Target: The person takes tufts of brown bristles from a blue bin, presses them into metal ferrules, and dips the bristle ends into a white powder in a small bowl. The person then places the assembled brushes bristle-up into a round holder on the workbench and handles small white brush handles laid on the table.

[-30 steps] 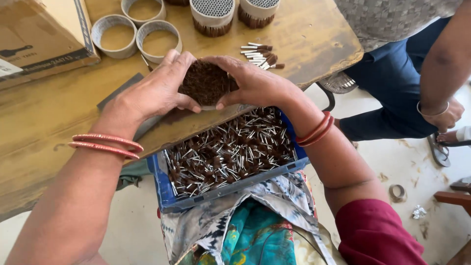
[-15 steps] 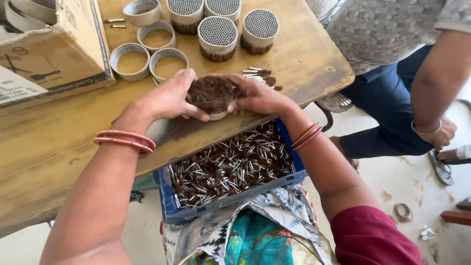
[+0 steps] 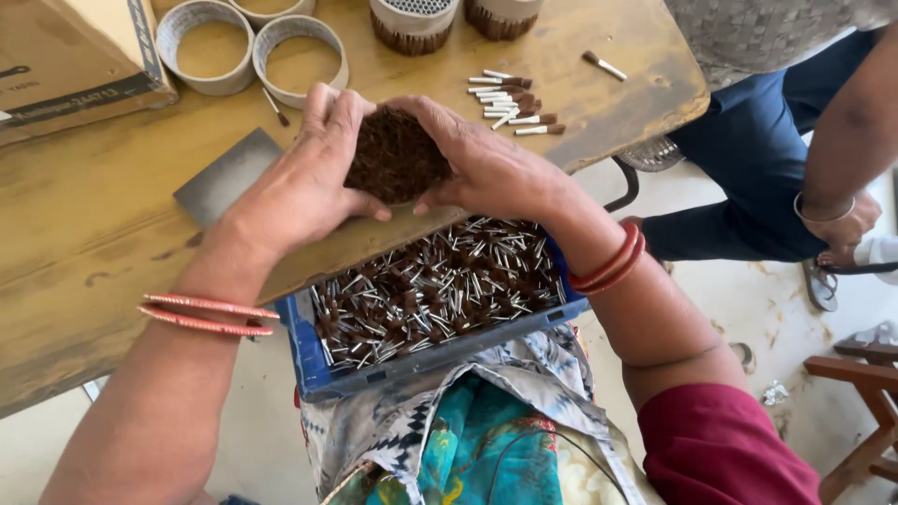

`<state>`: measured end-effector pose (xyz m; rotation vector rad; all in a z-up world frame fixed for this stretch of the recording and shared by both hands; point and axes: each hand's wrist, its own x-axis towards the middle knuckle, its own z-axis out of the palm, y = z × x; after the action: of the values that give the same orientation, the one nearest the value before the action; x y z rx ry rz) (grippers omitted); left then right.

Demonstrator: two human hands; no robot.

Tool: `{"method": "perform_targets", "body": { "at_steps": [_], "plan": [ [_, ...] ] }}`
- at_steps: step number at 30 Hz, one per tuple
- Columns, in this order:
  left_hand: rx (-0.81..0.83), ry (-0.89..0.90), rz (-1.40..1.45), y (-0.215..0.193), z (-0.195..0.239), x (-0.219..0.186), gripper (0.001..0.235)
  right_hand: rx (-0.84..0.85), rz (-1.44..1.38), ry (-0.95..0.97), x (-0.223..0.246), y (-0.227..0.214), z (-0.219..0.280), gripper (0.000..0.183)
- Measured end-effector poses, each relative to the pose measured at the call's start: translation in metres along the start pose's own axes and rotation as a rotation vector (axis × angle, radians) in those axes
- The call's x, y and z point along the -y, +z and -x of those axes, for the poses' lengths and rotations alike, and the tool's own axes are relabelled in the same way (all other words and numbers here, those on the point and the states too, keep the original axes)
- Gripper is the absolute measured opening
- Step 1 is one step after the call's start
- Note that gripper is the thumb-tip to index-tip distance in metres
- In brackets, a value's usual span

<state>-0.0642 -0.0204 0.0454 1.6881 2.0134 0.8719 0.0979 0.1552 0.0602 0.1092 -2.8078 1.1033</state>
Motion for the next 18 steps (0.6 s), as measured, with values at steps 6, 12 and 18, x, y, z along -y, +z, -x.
{"method": "perform_targets", "body": {
  "at_steps": [6,12,18],
  "plan": [
    [-0.084,0.005,0.025,0.002,0.001,0.003,0.095,0.006,-0.062,0.04,0.006,0.0,-0.01,0.093],
    [0.072,-0.186,-0.077,-0.019,-0.008,0.007,0.096,-0.047,-0.408,-0.083,-0.065,0.021,0.008,0.089],
    [-0.09,-0.245,0.048,-0.001,0.01,0.019,0.097,-0.038,-0.106,0.091,-0.016,0.016,0.002,0.095]
  ]
}}
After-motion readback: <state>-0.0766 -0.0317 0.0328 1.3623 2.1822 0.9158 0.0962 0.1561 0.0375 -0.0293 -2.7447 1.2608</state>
